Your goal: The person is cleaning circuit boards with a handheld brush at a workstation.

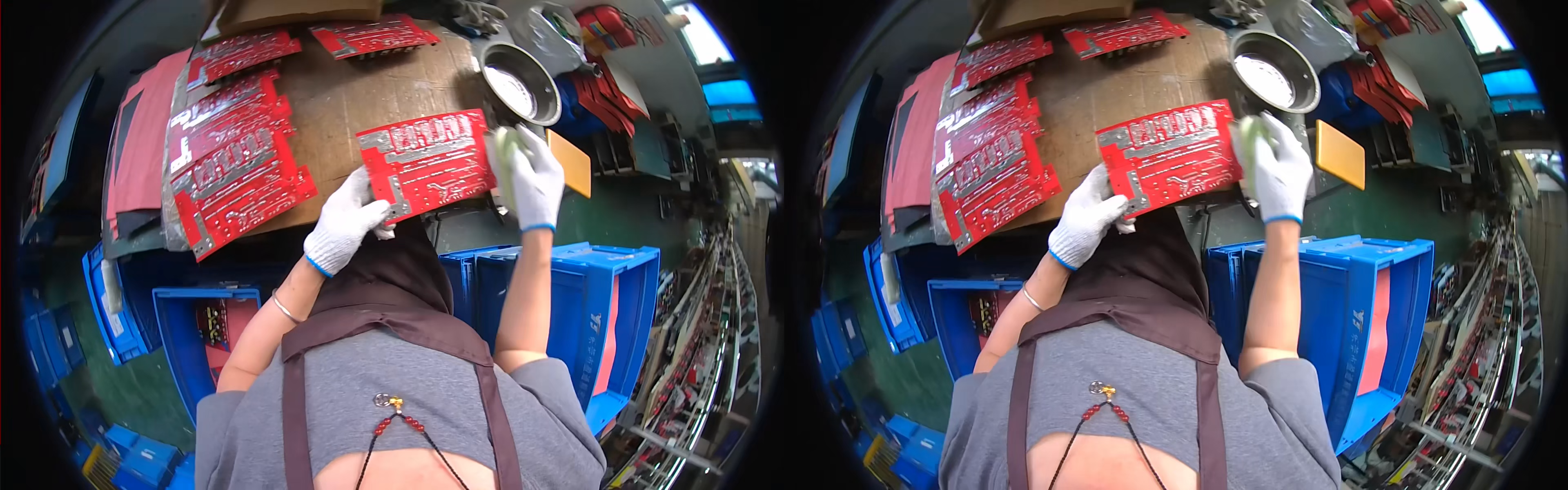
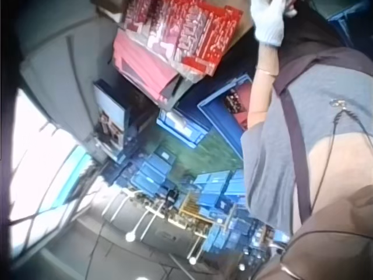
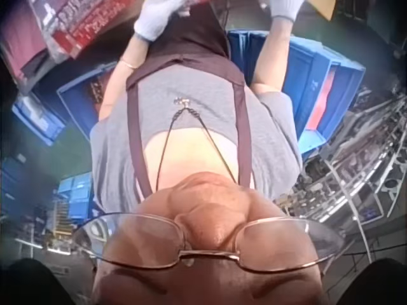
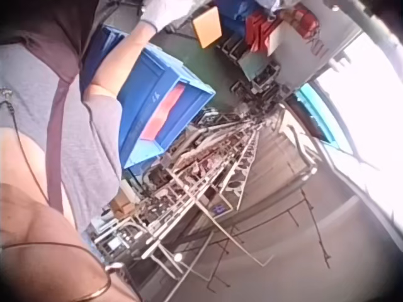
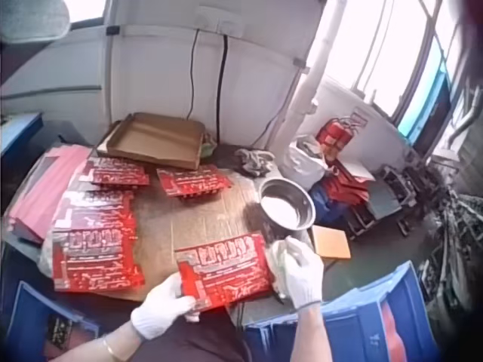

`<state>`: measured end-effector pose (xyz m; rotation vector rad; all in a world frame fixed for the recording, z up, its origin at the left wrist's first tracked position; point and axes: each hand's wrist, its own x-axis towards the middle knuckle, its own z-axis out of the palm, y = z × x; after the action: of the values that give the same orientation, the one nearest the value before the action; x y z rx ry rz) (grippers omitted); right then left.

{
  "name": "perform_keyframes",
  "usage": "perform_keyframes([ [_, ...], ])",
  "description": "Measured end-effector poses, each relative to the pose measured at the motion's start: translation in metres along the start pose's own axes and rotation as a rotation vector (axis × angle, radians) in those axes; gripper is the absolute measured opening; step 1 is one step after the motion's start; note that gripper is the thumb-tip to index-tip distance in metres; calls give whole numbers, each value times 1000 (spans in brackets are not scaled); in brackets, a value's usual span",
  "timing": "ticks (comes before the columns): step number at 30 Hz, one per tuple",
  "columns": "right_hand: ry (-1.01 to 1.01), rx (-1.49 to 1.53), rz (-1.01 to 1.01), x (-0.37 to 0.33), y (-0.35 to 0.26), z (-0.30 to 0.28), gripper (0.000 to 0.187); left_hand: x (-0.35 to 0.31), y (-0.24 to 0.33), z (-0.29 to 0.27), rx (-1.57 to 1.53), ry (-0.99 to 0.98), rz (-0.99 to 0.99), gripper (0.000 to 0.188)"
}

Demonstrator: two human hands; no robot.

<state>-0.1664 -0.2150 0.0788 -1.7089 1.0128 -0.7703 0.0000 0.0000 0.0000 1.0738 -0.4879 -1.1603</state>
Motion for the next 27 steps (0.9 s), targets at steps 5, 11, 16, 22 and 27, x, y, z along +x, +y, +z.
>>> perform_keyframes([
  [5,-301,-154,-372,-99,-23,70,31,14,1,13,-513,-43,30,57],
  [11,62,-123,-43,-15,26,-17,33,-4,8,2,-318,61,15,55],
  [16,-325,-100,-224,-82,-16,77,40,12,2,6,-78,20,130,52],
  [22,-285,-213,-211,80,13,47,39,-1,-4,3,279,127,227,39],
  [27,27,-309,-183,69,35,-19,39,2,-14,15,-40,168,371,32],
])
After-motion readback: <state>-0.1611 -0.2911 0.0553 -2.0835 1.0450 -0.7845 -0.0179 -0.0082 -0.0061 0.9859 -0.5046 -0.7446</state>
